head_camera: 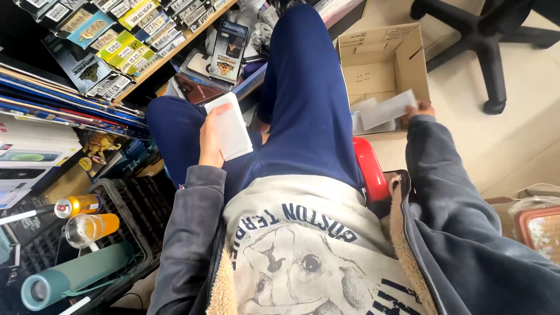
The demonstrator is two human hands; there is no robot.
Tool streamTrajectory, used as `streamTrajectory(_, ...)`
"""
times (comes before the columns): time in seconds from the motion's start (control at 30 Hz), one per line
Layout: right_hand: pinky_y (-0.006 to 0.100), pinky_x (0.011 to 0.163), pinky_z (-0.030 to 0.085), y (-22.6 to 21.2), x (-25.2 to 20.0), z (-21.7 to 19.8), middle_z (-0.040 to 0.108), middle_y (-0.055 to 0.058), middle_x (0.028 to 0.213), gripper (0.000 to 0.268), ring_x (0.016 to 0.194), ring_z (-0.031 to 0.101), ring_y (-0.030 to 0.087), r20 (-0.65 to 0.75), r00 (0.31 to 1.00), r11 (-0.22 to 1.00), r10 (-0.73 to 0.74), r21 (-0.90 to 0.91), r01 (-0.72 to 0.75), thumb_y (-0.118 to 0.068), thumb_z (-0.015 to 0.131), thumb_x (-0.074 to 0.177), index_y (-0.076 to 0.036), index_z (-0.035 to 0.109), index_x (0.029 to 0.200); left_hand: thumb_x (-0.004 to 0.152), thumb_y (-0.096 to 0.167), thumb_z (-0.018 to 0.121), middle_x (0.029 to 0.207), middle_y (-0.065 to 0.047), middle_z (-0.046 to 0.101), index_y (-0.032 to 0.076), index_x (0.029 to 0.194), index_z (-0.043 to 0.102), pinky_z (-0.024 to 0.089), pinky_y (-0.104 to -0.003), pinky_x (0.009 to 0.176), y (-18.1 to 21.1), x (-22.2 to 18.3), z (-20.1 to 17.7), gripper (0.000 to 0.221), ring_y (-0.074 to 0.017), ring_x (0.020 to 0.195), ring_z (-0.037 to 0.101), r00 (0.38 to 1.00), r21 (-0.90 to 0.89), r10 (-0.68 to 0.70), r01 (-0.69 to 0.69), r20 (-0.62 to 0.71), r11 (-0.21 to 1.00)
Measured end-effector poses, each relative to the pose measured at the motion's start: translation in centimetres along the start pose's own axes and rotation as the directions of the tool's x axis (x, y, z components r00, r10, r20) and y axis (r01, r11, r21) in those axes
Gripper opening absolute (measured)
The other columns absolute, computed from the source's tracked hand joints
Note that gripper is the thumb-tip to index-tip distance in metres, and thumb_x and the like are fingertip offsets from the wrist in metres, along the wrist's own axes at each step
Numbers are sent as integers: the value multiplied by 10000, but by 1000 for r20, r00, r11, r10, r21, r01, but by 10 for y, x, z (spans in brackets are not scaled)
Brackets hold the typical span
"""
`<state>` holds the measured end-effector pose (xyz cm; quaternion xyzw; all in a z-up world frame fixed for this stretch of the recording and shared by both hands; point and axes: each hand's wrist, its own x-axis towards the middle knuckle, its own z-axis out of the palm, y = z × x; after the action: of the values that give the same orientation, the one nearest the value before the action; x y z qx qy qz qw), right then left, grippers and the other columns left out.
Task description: Unboxing small electronic components from black packaging and placing them on white cards
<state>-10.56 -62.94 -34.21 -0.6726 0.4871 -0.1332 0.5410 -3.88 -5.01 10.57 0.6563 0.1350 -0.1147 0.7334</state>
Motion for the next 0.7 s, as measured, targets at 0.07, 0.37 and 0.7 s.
streamTrajectory(0.07, 572, 769, 588, 8, 2, 0, 693, 239, 1047, 473, 933, 697, 430, 104, 994, 933, -35, -352, 70, -203, 835, 850, -137, 654, 1282, 960, 387, 604, 1156, -48, 699, 176, 1167, 787, 507, -331, 1069, 0, 0, 2, 348, -137, 1061, 639, 1000, -7, -1, 1, -18, 1000)
streamTrajectory(0.37, 535, 803, 600, -97, 0, 20, 769, 260, 1090, 565, 968, 738, 464, 351, 928, 394, -127, -840, 372, -498, 781, 874, -46, 771, 1212, 905, 200, 585, 1265, -47, 712, 151, 1224, 765, 490, -286, 954, -77, 82, -49, 369, -120, 1054, 629, 988, 38, 153, -152, -29, 988)
streamTrajectory(0.7, 389, 884, 528, -426, -314, 144, 750, 108, 1141, 147, 955, 702, 268, 528, 81, 126, -845, 49, 991, -138, 688, 1120, -93, 787, 1218, 932, 163, 651, 1387, -27, 676, 237, 1248, 726, 387, -249, 1100, -78, 90, -60, 334, -175, 1295, 583, 935, 123, 352, -354, 42, 927)
